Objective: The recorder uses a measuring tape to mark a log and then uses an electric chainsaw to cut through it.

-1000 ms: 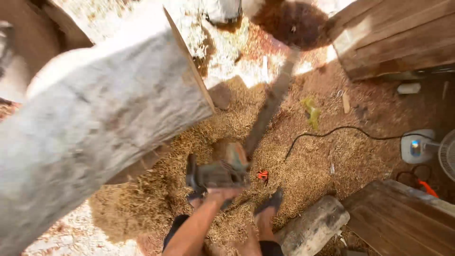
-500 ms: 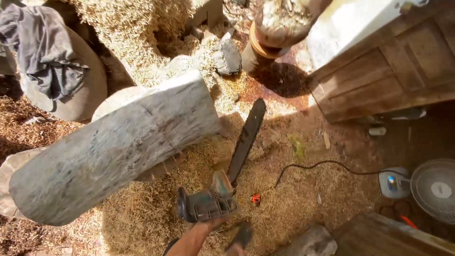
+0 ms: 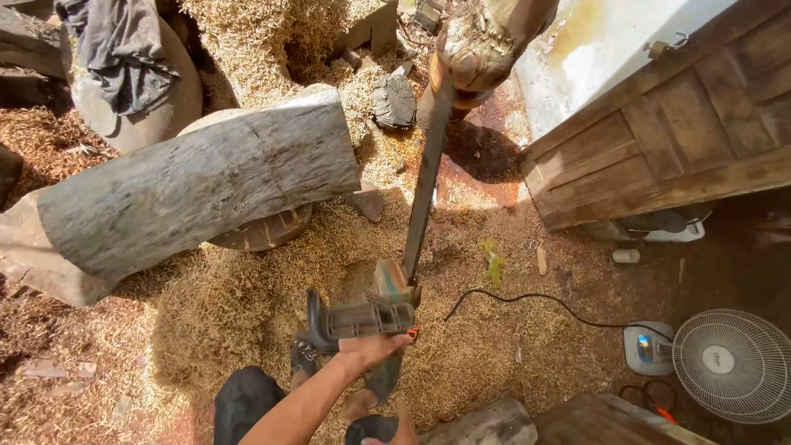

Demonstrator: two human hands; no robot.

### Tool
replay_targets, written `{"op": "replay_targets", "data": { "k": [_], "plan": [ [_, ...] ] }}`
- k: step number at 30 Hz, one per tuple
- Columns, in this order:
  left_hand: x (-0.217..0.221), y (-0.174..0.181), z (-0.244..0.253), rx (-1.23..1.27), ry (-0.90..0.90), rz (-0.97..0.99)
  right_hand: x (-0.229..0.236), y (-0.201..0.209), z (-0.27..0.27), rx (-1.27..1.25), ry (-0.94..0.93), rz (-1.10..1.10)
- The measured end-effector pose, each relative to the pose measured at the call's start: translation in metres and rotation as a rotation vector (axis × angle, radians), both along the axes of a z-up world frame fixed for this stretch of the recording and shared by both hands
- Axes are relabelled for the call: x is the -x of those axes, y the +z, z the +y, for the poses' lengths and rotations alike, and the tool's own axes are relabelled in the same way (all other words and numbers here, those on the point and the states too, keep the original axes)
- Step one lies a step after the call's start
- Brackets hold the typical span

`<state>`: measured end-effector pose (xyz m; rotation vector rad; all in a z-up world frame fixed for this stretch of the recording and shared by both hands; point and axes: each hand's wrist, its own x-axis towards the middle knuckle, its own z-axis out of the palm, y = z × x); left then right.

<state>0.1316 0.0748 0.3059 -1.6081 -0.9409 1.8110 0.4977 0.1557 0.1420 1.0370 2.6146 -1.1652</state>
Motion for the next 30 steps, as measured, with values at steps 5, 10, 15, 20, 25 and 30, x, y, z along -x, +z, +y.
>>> {"op": "replay_targets", "data": {
  "k": [5,10,15,20,25,30],
  "plan": [
    [0.057,0.165,-0.002,-1.150,2.162,-1.810,0.129,0.142,0.115,0.088,-0.119,-0.329],
    [0.104,0.204,-0.029,-1.291,2.143,-1.918,0.244,0.250,0.115,0.226,0.151,-0.293],
    [0.150,0.183,-0.046,-1.236,2.203,-1.930,0.303,0.236,0.078,0.382,0.111,-0.455],
    [0.185,0.156,-0.050,-0.990,2.381,-1.839,0.317,0.208,0.048,0.506,0.067,-0.277],
    [0.207,0.156,-0.049,-0.751,2.533,-1.779,0.345,0.240,0.046,0.421,0.039,-0.369],
    [0.210,0.155,-0.051,-0.844,2.589,-1.836,0.358,0.237,0.046,0.465,0.085,-0.341]
  ]
}}
